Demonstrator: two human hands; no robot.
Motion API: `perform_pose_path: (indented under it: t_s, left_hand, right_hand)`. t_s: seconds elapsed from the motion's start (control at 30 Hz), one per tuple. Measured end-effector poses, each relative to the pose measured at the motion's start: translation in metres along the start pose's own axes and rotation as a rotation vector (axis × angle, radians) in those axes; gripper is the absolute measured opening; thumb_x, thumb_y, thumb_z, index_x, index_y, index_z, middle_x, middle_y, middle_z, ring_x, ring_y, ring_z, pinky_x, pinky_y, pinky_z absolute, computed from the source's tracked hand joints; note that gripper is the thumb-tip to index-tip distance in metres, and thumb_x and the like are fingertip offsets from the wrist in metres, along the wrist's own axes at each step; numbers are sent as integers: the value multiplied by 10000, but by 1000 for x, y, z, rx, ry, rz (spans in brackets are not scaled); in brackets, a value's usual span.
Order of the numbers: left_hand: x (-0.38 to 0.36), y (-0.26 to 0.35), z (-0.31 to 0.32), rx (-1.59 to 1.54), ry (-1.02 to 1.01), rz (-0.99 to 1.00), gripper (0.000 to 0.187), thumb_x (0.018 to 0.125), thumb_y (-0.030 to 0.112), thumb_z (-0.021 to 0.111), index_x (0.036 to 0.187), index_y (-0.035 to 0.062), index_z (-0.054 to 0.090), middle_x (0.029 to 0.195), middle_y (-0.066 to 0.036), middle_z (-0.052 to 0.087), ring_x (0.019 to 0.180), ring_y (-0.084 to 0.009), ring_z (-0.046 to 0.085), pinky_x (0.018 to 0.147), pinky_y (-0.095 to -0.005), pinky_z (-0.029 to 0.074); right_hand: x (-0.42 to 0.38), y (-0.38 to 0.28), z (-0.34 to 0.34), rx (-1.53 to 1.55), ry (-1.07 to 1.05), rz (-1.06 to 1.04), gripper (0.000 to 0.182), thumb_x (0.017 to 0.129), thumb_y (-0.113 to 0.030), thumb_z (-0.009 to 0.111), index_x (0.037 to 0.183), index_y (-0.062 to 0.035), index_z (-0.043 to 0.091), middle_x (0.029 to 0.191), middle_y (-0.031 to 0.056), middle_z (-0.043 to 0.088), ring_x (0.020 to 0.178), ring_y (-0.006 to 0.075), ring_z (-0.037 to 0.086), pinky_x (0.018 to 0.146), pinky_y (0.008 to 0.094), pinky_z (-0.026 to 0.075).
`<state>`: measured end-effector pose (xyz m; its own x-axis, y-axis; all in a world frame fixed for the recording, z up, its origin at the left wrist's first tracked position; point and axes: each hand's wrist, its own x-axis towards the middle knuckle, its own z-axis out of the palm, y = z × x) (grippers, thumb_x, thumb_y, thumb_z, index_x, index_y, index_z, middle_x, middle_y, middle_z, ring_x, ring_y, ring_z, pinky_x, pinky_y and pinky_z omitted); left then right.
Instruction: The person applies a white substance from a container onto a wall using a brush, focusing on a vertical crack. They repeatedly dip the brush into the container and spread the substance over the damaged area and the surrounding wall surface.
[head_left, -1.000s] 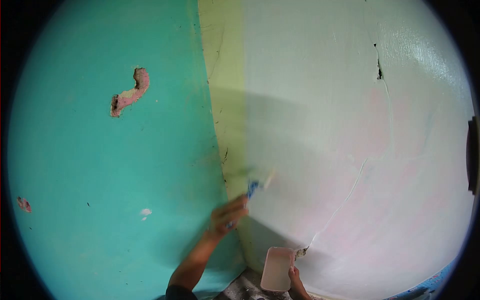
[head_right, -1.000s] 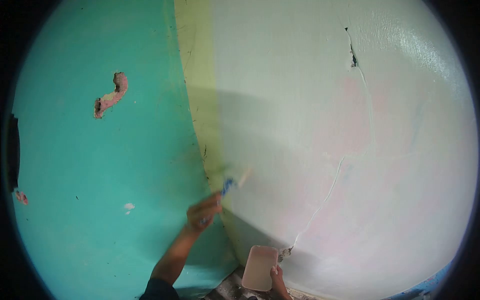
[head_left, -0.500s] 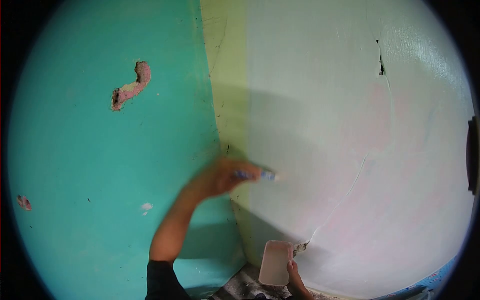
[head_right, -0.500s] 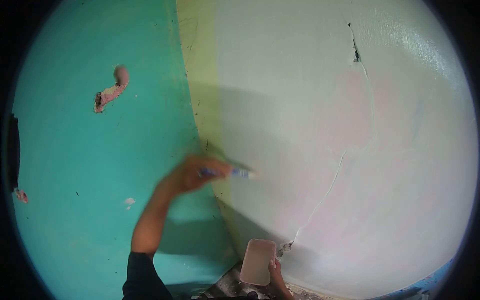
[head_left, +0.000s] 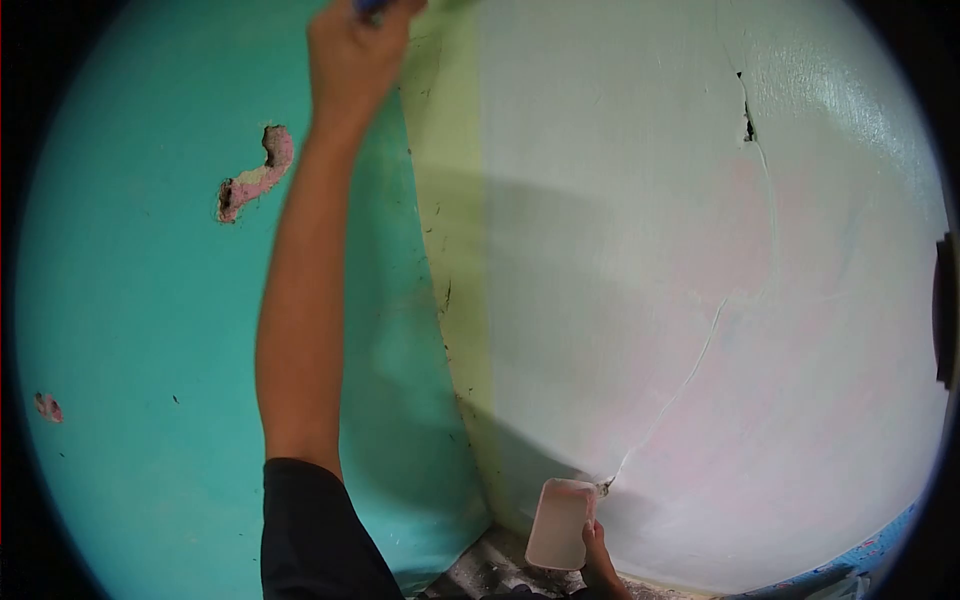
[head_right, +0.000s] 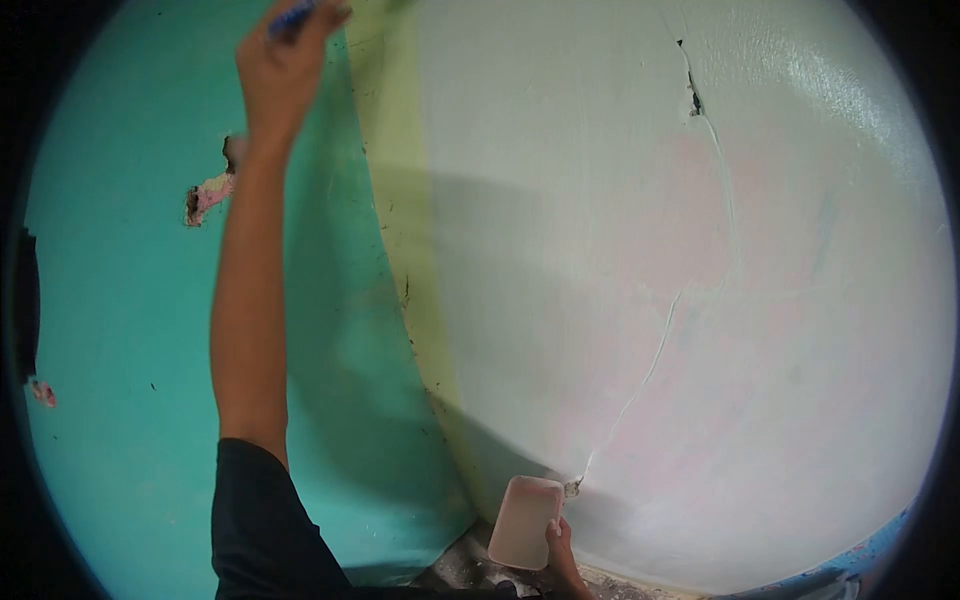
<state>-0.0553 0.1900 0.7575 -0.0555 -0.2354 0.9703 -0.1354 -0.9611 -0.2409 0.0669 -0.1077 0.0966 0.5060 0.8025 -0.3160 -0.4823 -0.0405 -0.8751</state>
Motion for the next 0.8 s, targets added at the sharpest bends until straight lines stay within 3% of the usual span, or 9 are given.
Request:
perform_pose_path:
  t_s: [0.07,0.17,0.3,0.43,0.5,0.6,0.8]
  left_hand:
    - [-50,-3,7,-56,-48,83,155,872,-5,628,1014,8,690,1079,-105,703,1024,-181,664,832,-280,532]
    - [-156,33,10,109,-56,-41,236,821,-103,605,1028,-23,685,1149,-155,674,1100,-247,644,923,-337,522]
    - [-335,70,-6,128,-215,-69,305,786,-119,602,1015,55,702,1176,-189,647,1135,-322,616,909,-384,555]
    - [-465,149,-30,51,-349,-331,292,745,-113,656,988,43,694,1149,-178,659,1037,-335,664,844,-367,583]
    - [-497,190,-39,144,-402,-385,268,776,-97,649,1012,26,679,1130,-175,666,1025,-321,671,841,-371,581]
    - [-514,242,-46,98,-373,-653,205,821,-71,640,1011,3,664,1073,-169,688,986,-299,687,821,-358,580]
    - [-467,293,-44,-83,-140,-1221,91,867,8,662,955,-14,654,957,-154,717,906,-208,701,803,-300,546]
  right_hand:
    - [11,16,-11,-1,8,-17,685,979,-512,452,1420,-43,217,1315,141,433,1199,261,484,968,410,457]
    - [-1,-2,0,18,18,14,672,983,-507,448,1415,-42,225,1300,139,445,1184,255,495,958,401,463]
    - [-19,-30,11,58,-9,44,707,979,-493,470,1454,-76,151,1333,198,417,1182,299,509,956,439,474]
    - [-23,-40,18,49,21,35,638,993,-495,435,1407,-50,241,1273,123,463,1140,222,517,932,375,473]
    - [-11,-27,6,43,16,27,634,993,-496,435,1404,-52,249,1269,117,464,1131,217,518,935,371,471]
    - [-4,-21,-3,23,-21,-15,641,994,-496,433,1416,-51,246,1296,117,452,1171,223,491,969,373,447]
    - [-16,-47,0,-9,-102,5,607,1014,-473,393,1442,-72,239,1357,121,417,1260,232,420,1045,379,377]
